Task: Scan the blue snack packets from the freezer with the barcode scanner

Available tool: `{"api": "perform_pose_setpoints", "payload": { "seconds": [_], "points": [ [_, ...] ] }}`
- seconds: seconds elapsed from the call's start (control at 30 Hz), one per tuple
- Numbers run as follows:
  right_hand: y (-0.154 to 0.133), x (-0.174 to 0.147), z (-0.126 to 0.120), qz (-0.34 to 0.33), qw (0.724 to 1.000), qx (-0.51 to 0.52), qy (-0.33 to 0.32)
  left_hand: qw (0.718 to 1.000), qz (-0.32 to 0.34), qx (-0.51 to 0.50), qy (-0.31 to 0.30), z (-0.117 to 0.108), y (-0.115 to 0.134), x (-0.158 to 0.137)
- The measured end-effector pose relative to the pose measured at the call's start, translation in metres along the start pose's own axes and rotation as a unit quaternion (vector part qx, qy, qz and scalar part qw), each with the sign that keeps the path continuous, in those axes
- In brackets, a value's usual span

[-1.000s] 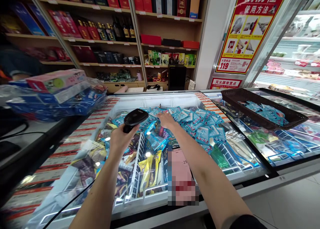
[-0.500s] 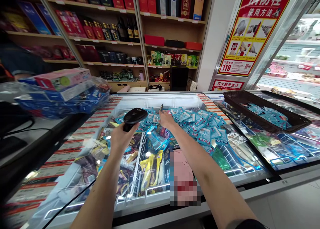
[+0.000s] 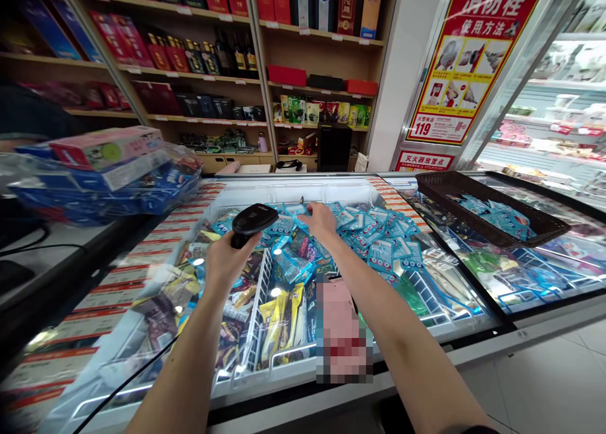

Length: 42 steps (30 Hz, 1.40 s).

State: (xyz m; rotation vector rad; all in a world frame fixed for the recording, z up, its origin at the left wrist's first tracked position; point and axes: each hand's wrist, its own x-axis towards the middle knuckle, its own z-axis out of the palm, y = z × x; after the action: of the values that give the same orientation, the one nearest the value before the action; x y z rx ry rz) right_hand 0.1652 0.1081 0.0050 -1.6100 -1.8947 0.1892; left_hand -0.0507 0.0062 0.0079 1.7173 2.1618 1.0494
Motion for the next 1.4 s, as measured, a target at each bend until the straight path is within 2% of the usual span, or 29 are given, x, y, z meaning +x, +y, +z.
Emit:
{"api": "perform_pose_setpoints", "payload": {
  "seconds": [0.17, 0.23, 0.33, 0.47, 0.83, 1.27, 1.4],
  "points": [
    [0.025, -0.032, -0.026, 0.039, 0.989, 0.092, 0.106, 0.999, 0.027, -0.009, -0.015, 0.004, 0.007, -0.005],
    [0.038, -0.046, -0.027, 0.069, 0.973, 0.203, 0.083, 0.999, 0.040, -0.018, -0.031, 0.007, 0.010, -0.008],
    [0.056, -0.061, -0.022, 0.113, 0.927, 0.353, 0.057, 0.996, 0.068, -0.017, -0.056, 0.015, 0.016, -0.012],
    [0.068, -0.066, -0.015, 0.124, 0.889, 0.436, 0.063, 0.992, 0.102, 0.008, -0.076, 0.025, 0.024, -0.017],
    [0.072, -0.063, -0.016, 0.139, 0.867, 0.472, 0.079, 0.989, 0.105, 0.015, -0.099, 0.030, 0.032, -0.023],
    [0.063, -0.069, -0.015, 0.132, 0.884, 0.446, 0.051, 0.986, 0.116, 0.015, -0.117, 0.030, 0.035, -0.025],
    [0.063, -0.069, -0.015, 0.125, 0.879, 0.456, 0.056, 0.986, 0.122, 0.012, -0.115, 0.031, 0.034, -0.025]
  ]
}}
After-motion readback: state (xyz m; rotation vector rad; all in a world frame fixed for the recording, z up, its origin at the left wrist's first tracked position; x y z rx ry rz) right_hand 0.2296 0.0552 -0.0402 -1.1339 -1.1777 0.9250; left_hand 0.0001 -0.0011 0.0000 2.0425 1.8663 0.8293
